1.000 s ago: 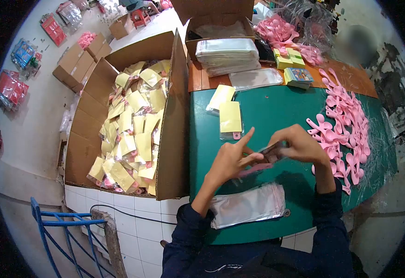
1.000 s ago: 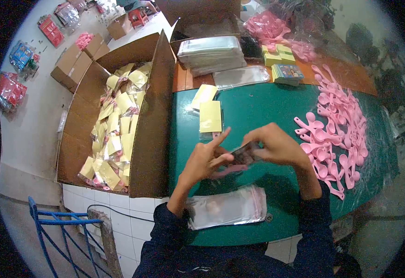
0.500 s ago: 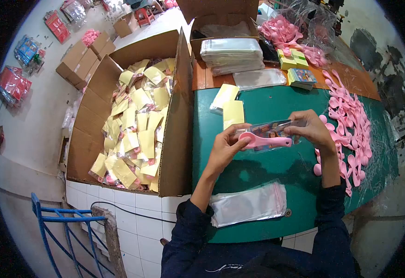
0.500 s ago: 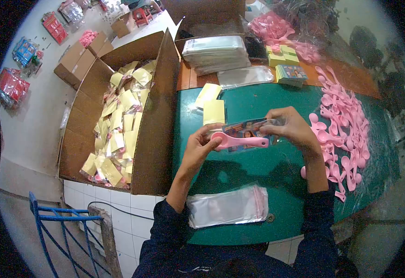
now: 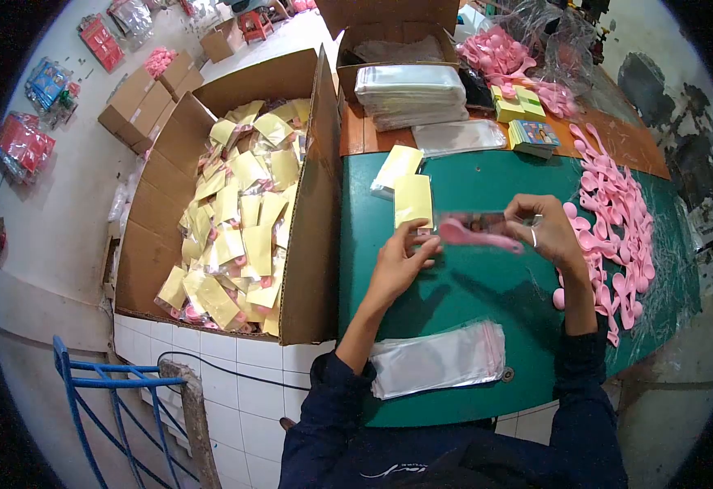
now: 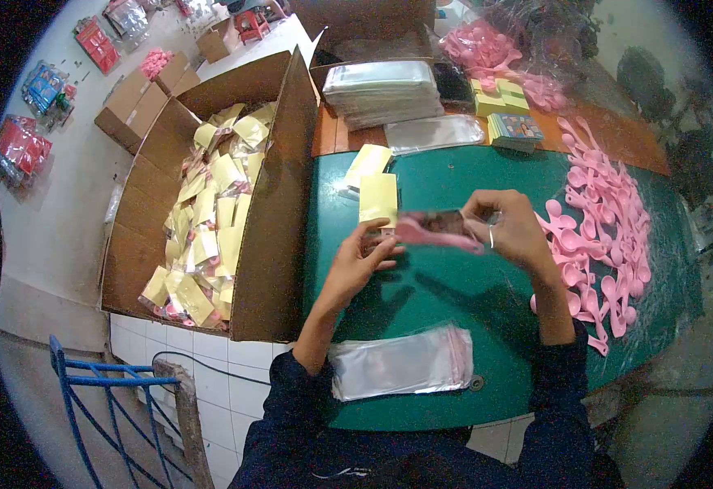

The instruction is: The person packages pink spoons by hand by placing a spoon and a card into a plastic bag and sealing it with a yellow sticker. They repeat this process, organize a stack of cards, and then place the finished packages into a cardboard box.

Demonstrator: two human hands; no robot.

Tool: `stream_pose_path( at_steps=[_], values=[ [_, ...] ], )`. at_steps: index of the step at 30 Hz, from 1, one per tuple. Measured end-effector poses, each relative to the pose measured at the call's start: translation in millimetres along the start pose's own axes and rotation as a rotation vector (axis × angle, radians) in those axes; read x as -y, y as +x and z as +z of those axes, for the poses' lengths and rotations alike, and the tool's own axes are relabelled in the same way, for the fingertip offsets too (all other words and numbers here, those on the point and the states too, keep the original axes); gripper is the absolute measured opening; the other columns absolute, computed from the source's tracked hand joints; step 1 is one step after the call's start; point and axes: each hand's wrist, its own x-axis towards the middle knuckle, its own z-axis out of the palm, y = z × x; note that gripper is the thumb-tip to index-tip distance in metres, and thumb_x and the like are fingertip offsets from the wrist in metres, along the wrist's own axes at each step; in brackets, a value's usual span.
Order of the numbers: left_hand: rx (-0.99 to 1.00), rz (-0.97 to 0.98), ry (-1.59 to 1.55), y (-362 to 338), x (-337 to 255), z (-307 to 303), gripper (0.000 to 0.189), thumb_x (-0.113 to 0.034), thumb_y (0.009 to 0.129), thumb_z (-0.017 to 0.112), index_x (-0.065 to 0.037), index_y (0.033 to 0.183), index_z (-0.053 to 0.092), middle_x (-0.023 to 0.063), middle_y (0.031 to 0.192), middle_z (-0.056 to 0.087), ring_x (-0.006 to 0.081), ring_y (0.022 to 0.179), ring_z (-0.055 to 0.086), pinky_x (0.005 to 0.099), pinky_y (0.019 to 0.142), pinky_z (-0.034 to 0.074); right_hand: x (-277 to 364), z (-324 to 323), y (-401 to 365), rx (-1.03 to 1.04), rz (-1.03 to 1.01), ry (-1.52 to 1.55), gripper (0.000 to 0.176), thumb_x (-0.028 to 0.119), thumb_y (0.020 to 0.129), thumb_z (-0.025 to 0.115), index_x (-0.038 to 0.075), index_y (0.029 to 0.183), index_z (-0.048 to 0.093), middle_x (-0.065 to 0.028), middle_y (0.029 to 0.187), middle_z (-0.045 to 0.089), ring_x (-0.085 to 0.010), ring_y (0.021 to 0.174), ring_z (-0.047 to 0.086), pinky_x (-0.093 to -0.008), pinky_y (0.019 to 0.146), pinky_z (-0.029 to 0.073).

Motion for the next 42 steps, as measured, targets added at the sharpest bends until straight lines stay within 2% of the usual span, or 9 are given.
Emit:
stream_pose_path(
  at_steps=[2, 6, 10, 15, 22, 27, 30, 35, 42],
  values=[
    [-0.021, -0.085, -0.101, -0.1, 7.3, 2.5, 0.051, -0.021, 0.091, 0.053, -0.005, 0.133, 0.030, 0.0150, 0.102, 0.060, 0.0184, 0.088, 0.062, 0.0280, 0.071, 0.053, 11.6, 10.9, -1.0, -0.182, -0.097, -0.230, 0.020, 0.015, 0.074, 0.070, -0.001, 0.084, 0.063, -0.0059, 0.072, 0.063, -0.0136, 0.066, 0.059, -0.0265, 0.061, 0.047],
    [0.098, -0.285, -0.301, -9.8, -8.6, 14.6, 0.064, -0.021, 0.095, 0.044, -0.010, 0.140, 0.000, 0.0196, 0.105, 0.058, 0.0236, 0.090, 0.062, 0.0333, 0.071, 0.054, 10.0, 26.4, -2.1, 0.185, -0.249, -0.203, 0.036, 0.019, 0.072, 0.071, 0.004, 0.103, 0.059, -0.0139, 0.093, 0.062, -0.0233, 0.082, 0.062, -0.0311, 0.070, 0.048],
    [0.172, -0.283, -0.222, -14.3, 3.8, 12.6, 0.067, -0.018, 0.096, 0.040, -0.016, 0.141, -0.009, 0.0197, 0.104, 0.058, 0.0253, 0.091, 0.063, 0.0355, 0.070, 0.054, -5.5, 38.3, -2.9, 0.235, -0.287, -0.406, 0.028, 0.016, 0.072, 0.069, 0.005, 0.096, 0.059, -0.0124, 0.091, 0.058, -0.0276, 0.084, 0.058, -0.0342, 0.071, 0.047],
    [0.205, -0.301, -0.130, -21.8, -0.6, 9.4, 0.064, -0.015, 0.096, 0.040, -0.018, 0.142, -0.004, 0.0180, 0.100, 0.060, 0.0241, 0.090, 0.063, 0.0359, 0.073, 0.054, -4.2, 63.6, -10.2, 0.277, -0.209, -0.406, 0.023, 0.015, 0.071, 0.068, 0.005, 0.087, 0.055, -0.0120, 0.088, 0.052, -0.0308, 0.083, 0.055, -0.0378, 0.071, 0.045],
    [0.138, -0.332, -0.265, -18.5, 3.9, 10.9, 0.057, -0.016, 0.094, 0.045, -0.017, 0.142, 0.013, 0.0150, 0.100, 0.060, 0.0210, 0.087, 0.062, 0.0318, 0.072, 0.053, -8.7, 77.4, -10.5, 0.259, -0.318, -0.493, 0.021, 0.015, 0.070, 0.067, 0.005, 0.082, 0.053, -0.0108, 0.085, 0.051, -0.0298, 0.082, 0.053, -0.0391, 0.070, 0.043],
    [0.140, -0.183, -0.219, -11.0, 18.8, 9.0, 0.058, -0.007, 0.090, 0.049, -0.013, 0.139, 0.018, 0.0132, 0.095, 0.063, 0.0162, 0.076, 0.062, 0.0259, 0.064, 0.051, -8.0, 80.8, -15.6, 0.252, -0.456, -0.500, 0.018, 0.015, 0.070, 0.066, 0.004, 0.079, 0.054, -0.0116, 0.083, 0.053, -0.0309, 0.079, 0.055, -0.0395, 0.069, 0.045],
    [0.011, -0.112, -0.124, -9.2, 13.9, 11.5, 0.057, 0.000, 0.087, 0.047, -0.010, 0.137, 0.020, 0.0147, 0.091, 0.064, 0.0157, 0.073, 0.062, 0.0253, 0.061, 0.050, -1.3, 65.2, -19.1, 0.580, -0.389, -0.076, 0.015, 0.014, 0.074, 0.067, 0.007, 0.076, 0.054, -0.0051, 0.074, 0.050, -0.0199, 0.069, 0.052, -0.0317, 0.066, 0.039],
    [0.109, -0.200, -0.254, -15.7, 1.2, 17.0, 0.060, 0.000, 0.087, 0.048, -0.009, 0.138, 0.018, 0.0155, 0.091, 0.065, 0.0156, 0.076, 0.063, 0.0255, 0.064, 0.051, -2.6, 9.7, -19.9, 0.225, -0.131, -0.129, 0.016, 0.011, 0.074, 0.067, 0.002, 0.080, 0.056, -0.0069, 0.077, 0.053, -0.0167, 0.069, 0.054, -0.0287, 0.063, 0.045],
    [0.170, -0.150, 0.033, -17.9, 9.6, 12.9, 0.062, -0.002, 0.088, 0.050, -0.012, 0.140, 0.019, 0.0127, 0.090, 0.063, 0.0154, 0.083, 0.062, 0.0269, 0.073, 0.051, -3.9, 70.2, -25.5, 0.228, -0.376, -0.442, 0.022, 0.011, 0.070, 0.067, 0.005, 0.085, 0.052, -0.0104, 0.086, 0.051, -0.0280, 0.081, 0.053, -0.0360, 0.070, 0.043]
  ],
)
